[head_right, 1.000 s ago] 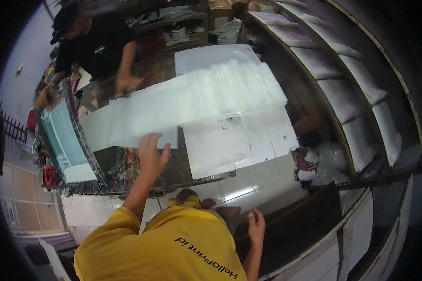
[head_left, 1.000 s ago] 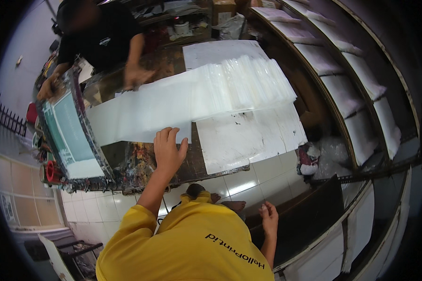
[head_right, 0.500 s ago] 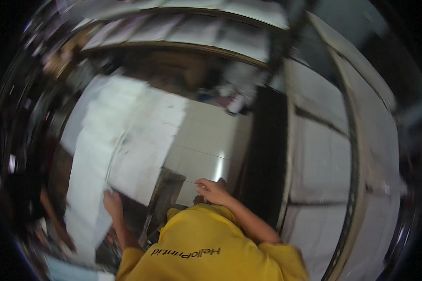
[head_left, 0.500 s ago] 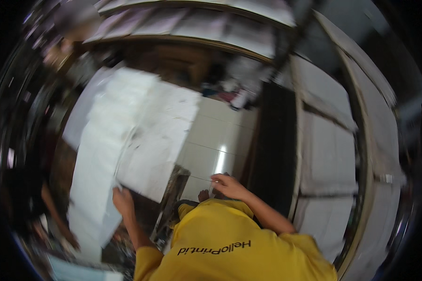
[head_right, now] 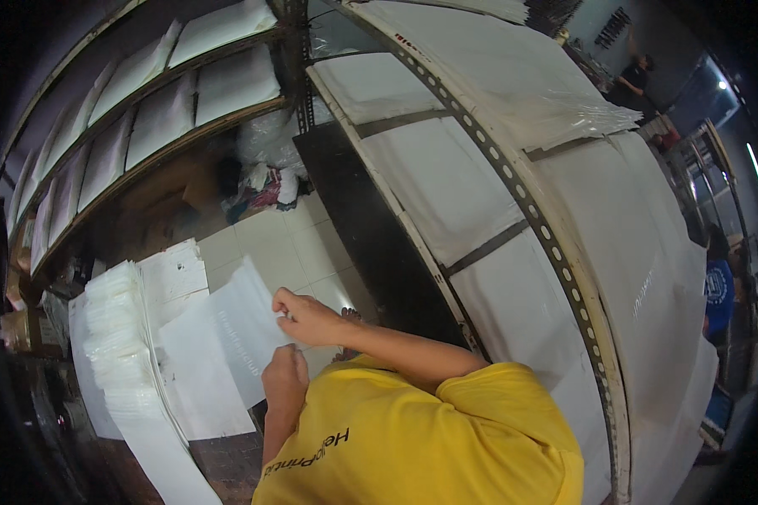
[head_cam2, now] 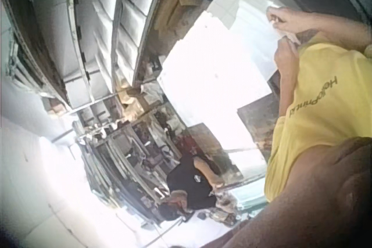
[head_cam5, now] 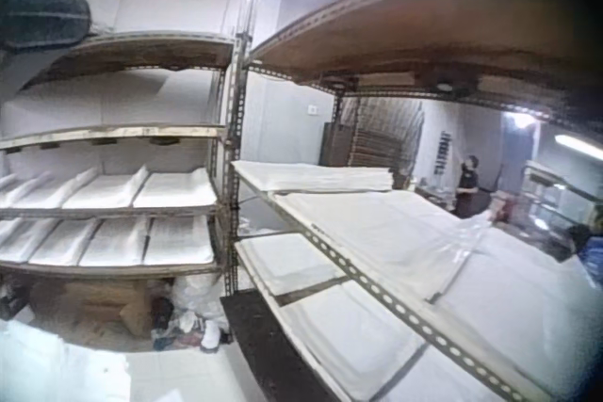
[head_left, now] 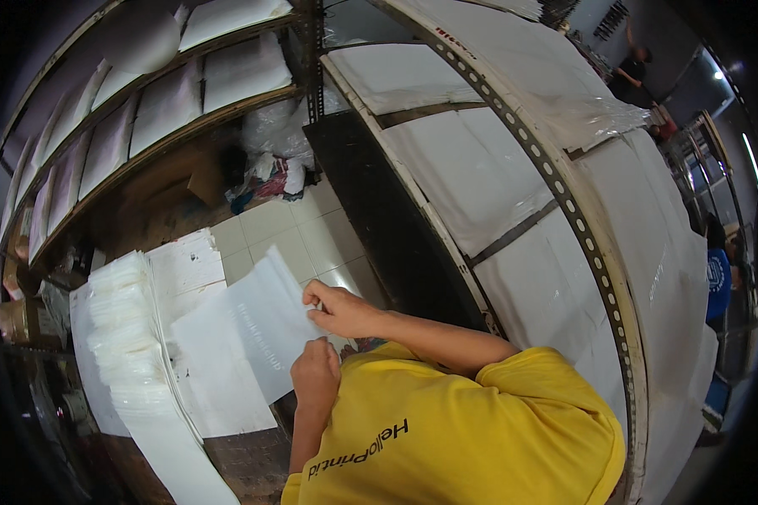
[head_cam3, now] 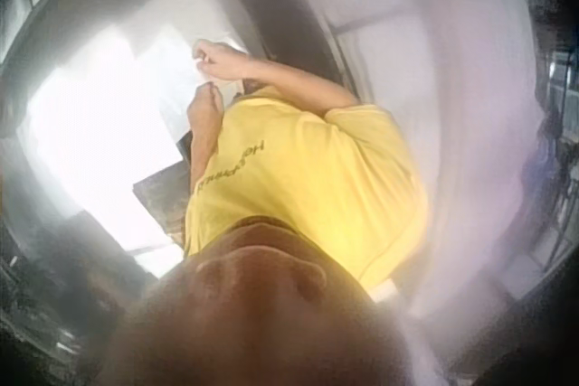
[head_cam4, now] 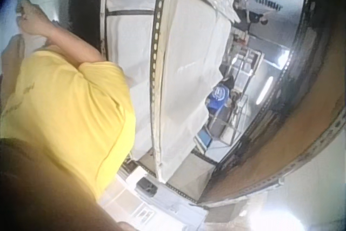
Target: The person repeatedly picks up white sheets from a table and places them onto a nearby metal rack. The person handles the sheets one at a time, moving between the table and the rack throughout the clip.
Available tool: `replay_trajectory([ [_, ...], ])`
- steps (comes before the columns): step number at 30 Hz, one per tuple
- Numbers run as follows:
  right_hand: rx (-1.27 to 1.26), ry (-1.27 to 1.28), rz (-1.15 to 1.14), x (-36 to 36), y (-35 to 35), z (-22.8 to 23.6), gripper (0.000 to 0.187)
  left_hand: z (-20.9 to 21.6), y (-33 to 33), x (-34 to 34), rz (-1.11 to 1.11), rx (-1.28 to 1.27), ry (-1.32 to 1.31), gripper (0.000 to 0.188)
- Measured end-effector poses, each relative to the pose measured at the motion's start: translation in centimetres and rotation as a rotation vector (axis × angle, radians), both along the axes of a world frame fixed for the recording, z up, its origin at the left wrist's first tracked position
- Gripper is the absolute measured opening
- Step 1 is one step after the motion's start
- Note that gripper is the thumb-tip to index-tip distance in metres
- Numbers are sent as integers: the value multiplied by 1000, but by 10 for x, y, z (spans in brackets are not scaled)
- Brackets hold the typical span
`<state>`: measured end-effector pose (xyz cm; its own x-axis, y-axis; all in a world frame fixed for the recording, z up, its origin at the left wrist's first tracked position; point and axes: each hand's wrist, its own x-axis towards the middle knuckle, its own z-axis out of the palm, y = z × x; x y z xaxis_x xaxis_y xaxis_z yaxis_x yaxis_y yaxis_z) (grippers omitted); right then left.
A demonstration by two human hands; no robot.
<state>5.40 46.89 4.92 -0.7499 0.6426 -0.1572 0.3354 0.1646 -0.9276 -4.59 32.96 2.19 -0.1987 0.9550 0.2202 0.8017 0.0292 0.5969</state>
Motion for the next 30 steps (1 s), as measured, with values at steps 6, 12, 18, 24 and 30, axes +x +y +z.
replay_trajectory([
  [6,62,-20,-156,32,32,-7,17,20,10,-5,-304,-75,-205,26],
  [12,193,12,-212,74,134,29,15,9,1,-46,175,140,-491,33],
  [18,155,10,-662,177,203,84,20,-29,-13,-124,403,95,50,34],
  [24,124,109,-1170,260,190,69,22,-63,-2,-142,463,70,-102,37],
  [30,129,42,-1346,284,157,14,24,-72,23,-139,389,-64,293,38],
])
